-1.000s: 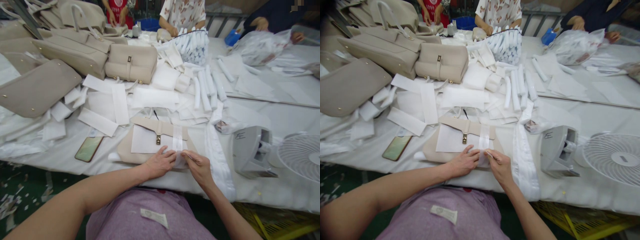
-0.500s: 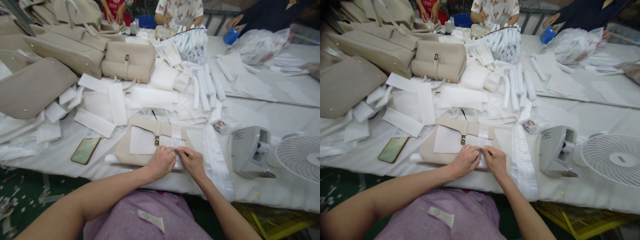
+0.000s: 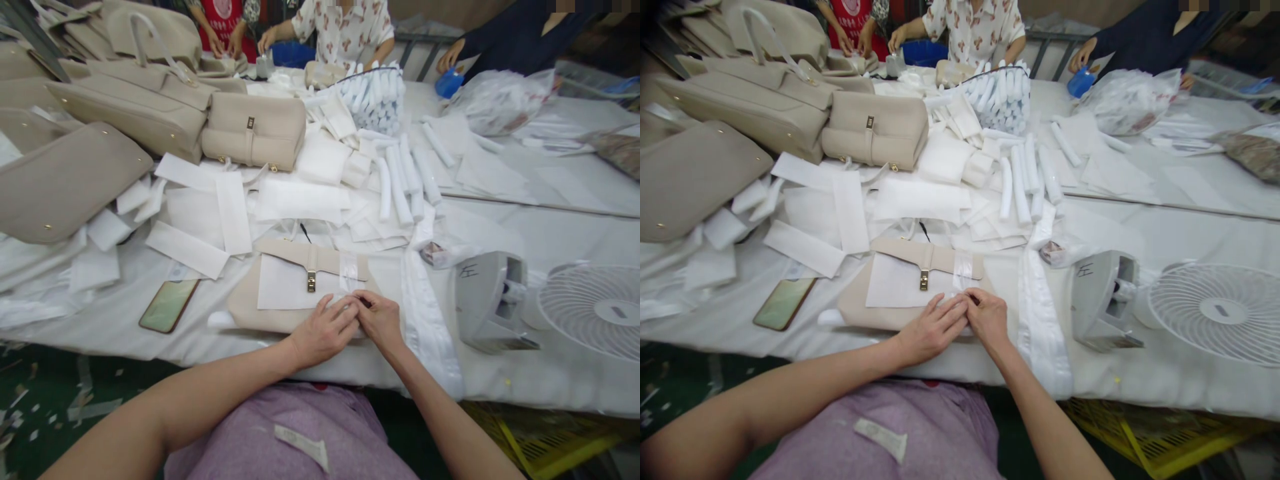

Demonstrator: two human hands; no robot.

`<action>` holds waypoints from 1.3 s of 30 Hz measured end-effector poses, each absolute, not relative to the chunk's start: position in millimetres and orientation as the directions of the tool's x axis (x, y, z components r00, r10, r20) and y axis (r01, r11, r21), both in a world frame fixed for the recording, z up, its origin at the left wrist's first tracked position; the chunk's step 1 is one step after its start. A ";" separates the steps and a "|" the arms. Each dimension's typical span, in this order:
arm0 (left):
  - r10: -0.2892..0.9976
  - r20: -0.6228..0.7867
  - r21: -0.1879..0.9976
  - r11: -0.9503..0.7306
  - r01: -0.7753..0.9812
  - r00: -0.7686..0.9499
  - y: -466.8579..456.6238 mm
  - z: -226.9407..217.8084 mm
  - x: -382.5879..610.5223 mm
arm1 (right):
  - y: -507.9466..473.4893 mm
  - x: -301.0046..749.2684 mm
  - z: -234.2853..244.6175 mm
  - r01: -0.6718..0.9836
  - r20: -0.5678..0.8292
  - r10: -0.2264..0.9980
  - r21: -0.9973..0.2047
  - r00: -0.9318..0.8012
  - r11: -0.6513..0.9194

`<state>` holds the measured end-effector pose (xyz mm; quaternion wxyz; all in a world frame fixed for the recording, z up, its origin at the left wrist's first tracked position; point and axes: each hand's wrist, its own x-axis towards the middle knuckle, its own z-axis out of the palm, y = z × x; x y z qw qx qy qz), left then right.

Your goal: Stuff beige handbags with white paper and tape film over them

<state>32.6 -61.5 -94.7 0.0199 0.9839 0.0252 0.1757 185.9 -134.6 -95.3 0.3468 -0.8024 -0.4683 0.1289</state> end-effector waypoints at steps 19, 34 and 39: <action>0.102 0.212 -0.124 -0.984 0.131 0.972 -82.8 -100.6 23.0 | -127.0 183.6 -97.4 0.618 0.136 0.748 -0.667 0.650 -0.416; 0.163 0.255 -0.176 -0.961 0.212 0.953 -92.8 -108.3 26.1 | -177.6 170.7 -102.3 0.954 0.331 0.933 -0.299 0.139 -0.037; 0.172 0.241 -0.157 -0.964 0.213 0.955 -97.0 -111.2 24.7 | -223.3 230.6 -73.8 0.772 0.487 0.608 -0.493 0.627 -0.401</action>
